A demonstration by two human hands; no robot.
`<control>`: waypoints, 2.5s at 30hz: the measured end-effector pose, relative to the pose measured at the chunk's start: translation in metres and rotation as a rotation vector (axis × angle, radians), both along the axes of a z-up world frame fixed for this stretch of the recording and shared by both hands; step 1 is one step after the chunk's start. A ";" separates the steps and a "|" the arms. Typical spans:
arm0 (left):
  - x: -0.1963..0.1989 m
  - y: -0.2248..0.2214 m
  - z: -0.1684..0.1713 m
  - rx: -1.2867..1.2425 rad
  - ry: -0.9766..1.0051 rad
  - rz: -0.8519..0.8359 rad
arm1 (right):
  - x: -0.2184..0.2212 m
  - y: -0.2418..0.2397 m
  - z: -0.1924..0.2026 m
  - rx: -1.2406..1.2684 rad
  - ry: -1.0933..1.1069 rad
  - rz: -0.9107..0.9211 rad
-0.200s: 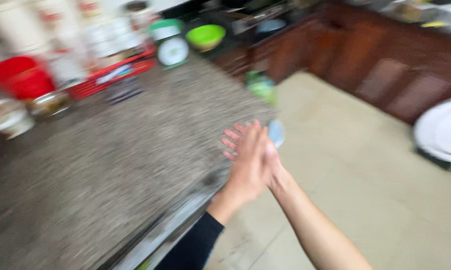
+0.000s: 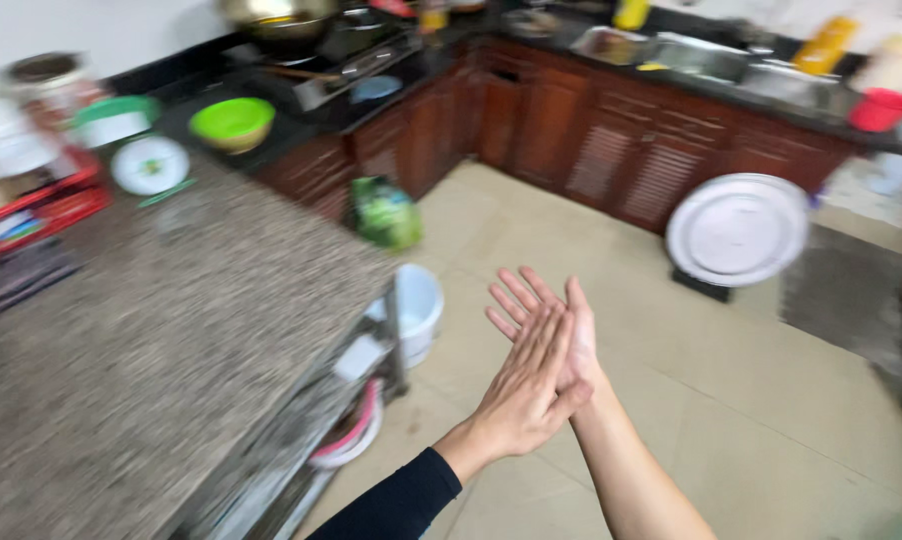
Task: The person washes a yellow brush, plastic containers, a bowl, and other dishes in a kitchen sink, then pours water from a red cup into a large dough mixer.
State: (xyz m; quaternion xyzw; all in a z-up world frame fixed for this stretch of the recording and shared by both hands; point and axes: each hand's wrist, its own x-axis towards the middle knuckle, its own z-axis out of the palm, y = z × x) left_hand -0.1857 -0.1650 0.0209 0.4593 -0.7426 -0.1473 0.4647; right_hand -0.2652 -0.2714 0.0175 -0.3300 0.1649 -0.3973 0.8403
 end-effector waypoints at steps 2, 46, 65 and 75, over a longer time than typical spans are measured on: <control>-0.029 -0.054 -0.001 0.057 0.042 -0.160 | -0.044 -0.047 0.000 0.089 0.005 -0.170; -0.088 -1.490 -0.072 0.390 0.112 -0.061 | -0.365 -1.423 -0.040 0.095 0.648 -0.513; -0.345 -2.018 -0.045 0.204 0.177 -0.236 | -0.465 -1.828 0.077 -0.549 0.378 -0.776; -0.349 -2.017 0.089 0.310 1.017 -0.300 | -0.464 -1.894 0.106 -0.827 0.804 -1.112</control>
